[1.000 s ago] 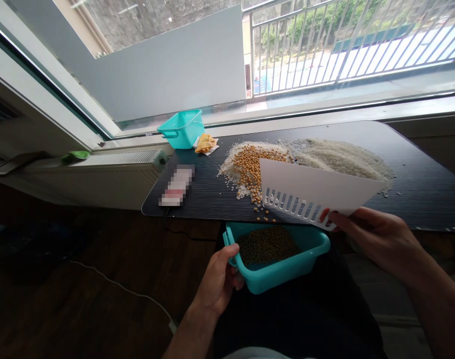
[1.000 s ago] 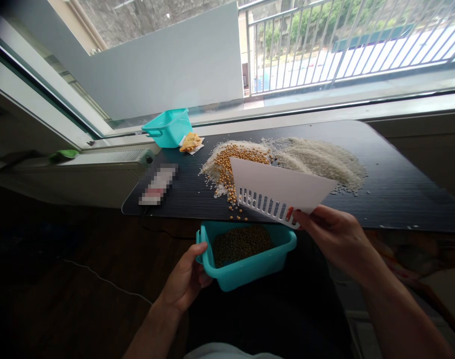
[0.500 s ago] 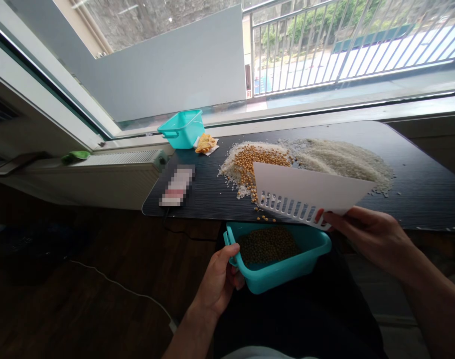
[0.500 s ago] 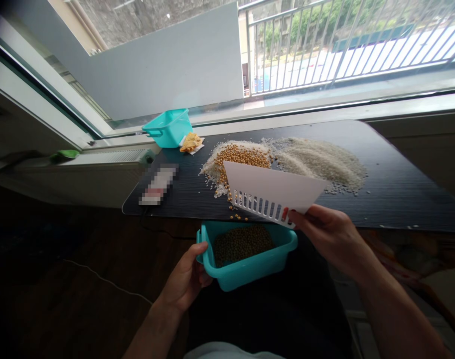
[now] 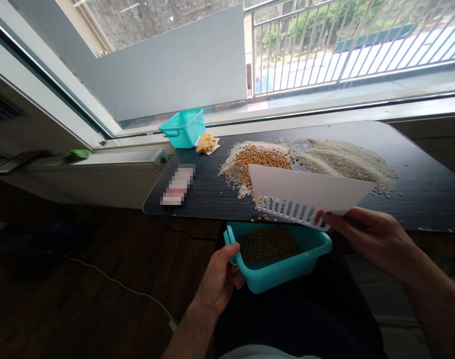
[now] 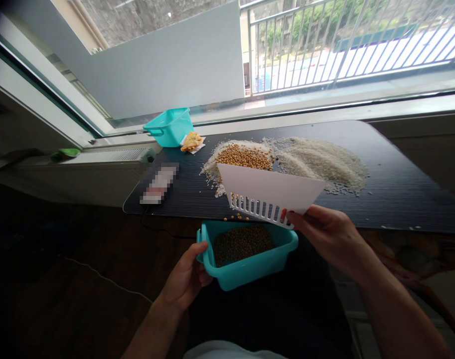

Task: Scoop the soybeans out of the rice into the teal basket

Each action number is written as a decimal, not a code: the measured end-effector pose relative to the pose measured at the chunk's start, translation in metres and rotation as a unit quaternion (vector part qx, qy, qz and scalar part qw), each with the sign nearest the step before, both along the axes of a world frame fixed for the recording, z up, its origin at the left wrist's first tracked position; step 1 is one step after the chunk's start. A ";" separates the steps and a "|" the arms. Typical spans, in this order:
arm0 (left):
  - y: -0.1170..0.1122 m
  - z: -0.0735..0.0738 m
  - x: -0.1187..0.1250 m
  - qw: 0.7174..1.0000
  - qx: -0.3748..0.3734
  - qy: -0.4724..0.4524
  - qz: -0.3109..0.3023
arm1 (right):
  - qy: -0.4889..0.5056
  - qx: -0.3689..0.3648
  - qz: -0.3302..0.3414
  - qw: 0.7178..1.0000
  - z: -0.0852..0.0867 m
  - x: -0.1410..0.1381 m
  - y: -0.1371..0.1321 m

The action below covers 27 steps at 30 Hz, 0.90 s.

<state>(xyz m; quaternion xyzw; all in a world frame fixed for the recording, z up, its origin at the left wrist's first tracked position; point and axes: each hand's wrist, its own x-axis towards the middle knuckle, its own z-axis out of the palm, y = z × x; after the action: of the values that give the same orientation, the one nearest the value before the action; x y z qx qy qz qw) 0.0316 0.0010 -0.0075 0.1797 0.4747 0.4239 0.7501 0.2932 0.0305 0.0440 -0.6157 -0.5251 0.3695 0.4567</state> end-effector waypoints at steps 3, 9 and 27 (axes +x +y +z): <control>0.000 0.000 0.000 1.000 -0.002 0.000 0.001 | 0.004 -0.002 -0.004 1.000 0.002 0.002 -0.003; 0.000 0.000 0.000 1.000 -0.008 0.004 0.001 | -0.003 -0.011 -0.042 0.999 0.003 0.006 -0.010; 0.000 0.001 0.001 1.000 -0.012 0.005 -0.005 | 0.003 -0.026 -0.020 0.999 0.003 0.003 -0.015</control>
<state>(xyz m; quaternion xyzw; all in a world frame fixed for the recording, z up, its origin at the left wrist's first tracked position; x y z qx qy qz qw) 0.0323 0.0014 -0.0062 0.1753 0.4827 0.4131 0.7521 0.2964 0.0159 0.0469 -0.6363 -0.5020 0.3755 0.4495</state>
